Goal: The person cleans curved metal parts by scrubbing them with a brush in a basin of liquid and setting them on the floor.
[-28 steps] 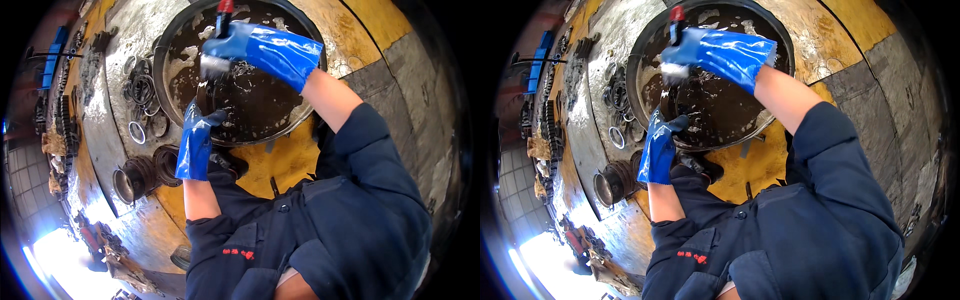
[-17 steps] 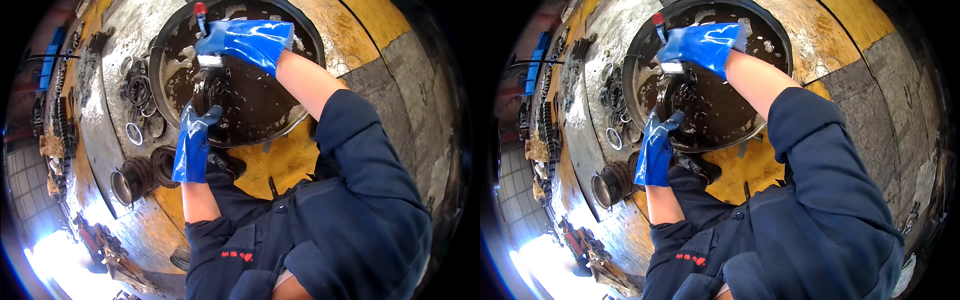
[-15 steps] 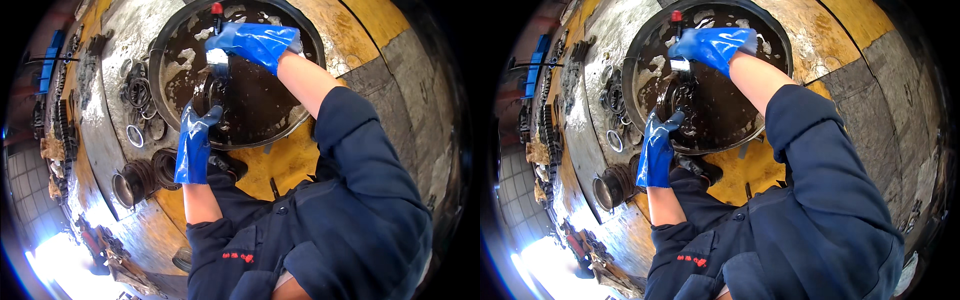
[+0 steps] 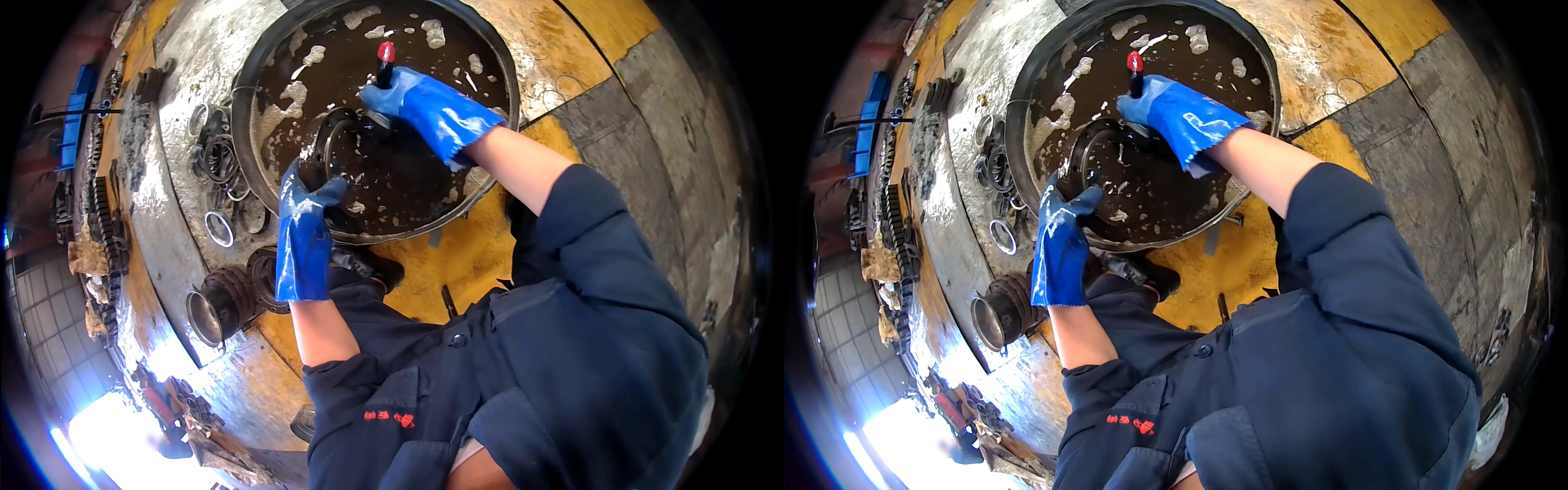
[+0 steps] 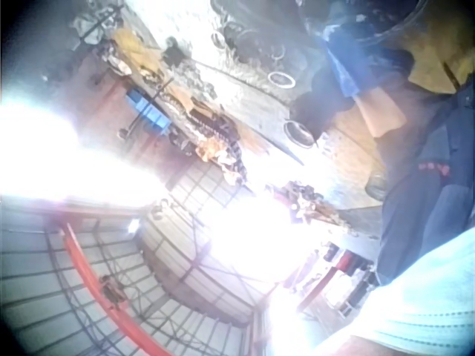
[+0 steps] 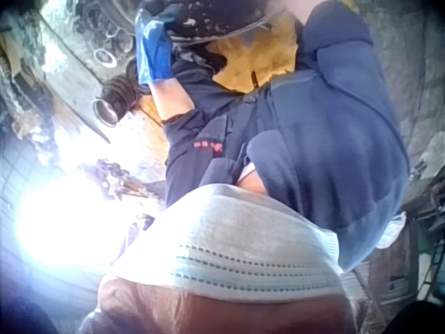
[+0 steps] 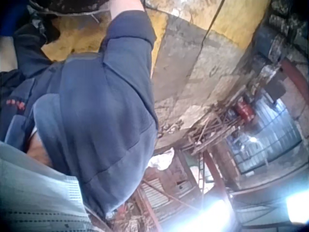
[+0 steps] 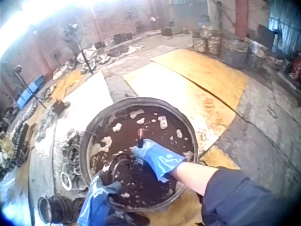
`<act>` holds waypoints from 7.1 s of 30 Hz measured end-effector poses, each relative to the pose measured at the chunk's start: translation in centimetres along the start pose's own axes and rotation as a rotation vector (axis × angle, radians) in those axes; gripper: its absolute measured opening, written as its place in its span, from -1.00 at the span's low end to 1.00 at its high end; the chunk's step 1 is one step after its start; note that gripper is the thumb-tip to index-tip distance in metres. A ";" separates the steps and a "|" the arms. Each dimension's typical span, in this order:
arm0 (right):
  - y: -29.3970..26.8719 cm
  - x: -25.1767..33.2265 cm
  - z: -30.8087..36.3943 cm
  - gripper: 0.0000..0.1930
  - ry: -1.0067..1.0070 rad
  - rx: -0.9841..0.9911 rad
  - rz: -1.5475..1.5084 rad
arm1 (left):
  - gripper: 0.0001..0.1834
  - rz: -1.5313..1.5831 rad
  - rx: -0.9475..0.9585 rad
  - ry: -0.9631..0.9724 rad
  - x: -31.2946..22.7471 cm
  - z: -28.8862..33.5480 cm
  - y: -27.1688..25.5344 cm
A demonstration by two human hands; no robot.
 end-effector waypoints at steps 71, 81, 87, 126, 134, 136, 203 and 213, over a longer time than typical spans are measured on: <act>4.1 -2.5 6.6 -0.54 0.137 0.234 -0.057 | -0.10 -0.501 0.033 -0.159 -3.9 -5.4 1.3; -3.0 -2.5 4.3 -0.58 0.208 0.090 0.192 | -0.48 -1.765 0.156 -0.006 -8.2 -9.7 9.9; -5.3 -2.2 4.1 -0.56 0.176 -0.127 0.054 | -0.48 -0.798 0.065 -0.332 -4.0 -8.6 4.9; -1.5 -6.2 0.9 -0.50 0.133 -0.273 -0.080 | -0.43 -0.174 -0.135 0.142 1.2 -0.9 0.3; -2.7 4.5 4.3 -0.57 0.001 -0.081 -0.159 | -0.44 0.244 -0.173 0.057 1.4 -1.2 -2.2; -0.8 5.1 3.2 -0.64 -0.229 -0.122 -0.358 | -0.41 0.211 -0.209 0.002 1.6 -1.4 -2.6; 1.5 7.2 4.2 -0.74 -0.586 -0.509 0.176 | -0.16 -0.006 -0.225 0.114 1.4 -3.1 -4.1; 1.2 6.6 4.2 -0.68 -0.436 -0.425 0.225 | -0.19 -0.045 -0.222 0.120 1.2 -3.0 -3.9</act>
Point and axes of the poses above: each hand's wrist, its own z-axis away from the middle knuckle, its own y-axis out of the palm, x = y × z, the point moved 9 cm from there along -z, towards the middle knuckle, and after that the axes turned 8 degrees about -y, right-handed, at the moved point
